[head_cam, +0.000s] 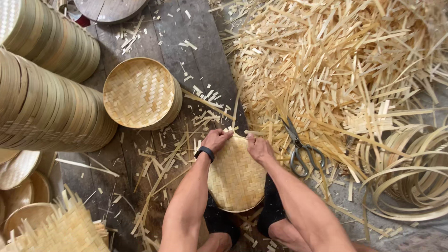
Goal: The person weaves bamboo strips into a mat and uses shears to trim them into a circular shape around a wooden mold. They then attach a bamboo ring to the base to form a steamer component.
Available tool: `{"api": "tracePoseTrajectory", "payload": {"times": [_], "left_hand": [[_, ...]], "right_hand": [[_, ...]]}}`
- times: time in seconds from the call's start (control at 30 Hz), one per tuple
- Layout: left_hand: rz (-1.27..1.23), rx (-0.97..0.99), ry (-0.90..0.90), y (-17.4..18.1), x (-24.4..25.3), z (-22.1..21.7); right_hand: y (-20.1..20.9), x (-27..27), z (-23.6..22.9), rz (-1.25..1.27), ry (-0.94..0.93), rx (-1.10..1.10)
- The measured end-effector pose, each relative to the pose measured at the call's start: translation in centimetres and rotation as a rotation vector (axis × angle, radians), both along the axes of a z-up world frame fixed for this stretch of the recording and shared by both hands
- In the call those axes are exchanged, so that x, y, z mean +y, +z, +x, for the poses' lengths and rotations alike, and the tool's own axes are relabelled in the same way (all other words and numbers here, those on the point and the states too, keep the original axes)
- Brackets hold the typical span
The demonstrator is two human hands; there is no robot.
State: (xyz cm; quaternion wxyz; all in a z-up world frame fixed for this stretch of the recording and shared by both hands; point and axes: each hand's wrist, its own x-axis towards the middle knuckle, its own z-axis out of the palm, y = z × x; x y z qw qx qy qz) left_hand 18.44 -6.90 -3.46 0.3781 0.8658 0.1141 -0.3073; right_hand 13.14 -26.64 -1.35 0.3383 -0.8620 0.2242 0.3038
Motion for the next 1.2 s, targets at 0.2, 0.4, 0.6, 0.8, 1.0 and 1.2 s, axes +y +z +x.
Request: {"api": "tracePoseTrajectory", "payload": {"times": [0.2,0.4,0.6,0.8,1.0,1.2], "left_hand": [[0.431,-0.678,-0.039,-1.6,2.3,-4.5],[-0.004,-0.205,0.244,-4.6,5.7,-6.5],[-0.173,-0.234,0.289,-4.6,6.4,-6.6],[-0.097,-0.091,0.066,1.8,5.5,-6.0],[-0.020,-0.766,-0.122,16.2,1.6,-9.5],[0.043,-1.034,-0.541,14.1,-0.3,-20.7]], "right_hand": [[-1.8,-0.5,-0.1,0.002,-0.002,-0.054],[-3.0,-1.0,-0.3,0.005,0.011,-0.129],[-2.7,-0.8,-1.1,-0.004,-0.008,-0.265],[5.9,-9.0,-1.6,-0.148,0.222,-0.402],[21.9,-20.9,-4.1,-0.647,0.708,-0.122],[14.5,-22.7,-8.8,-0.384,0.517,0.094]]}}
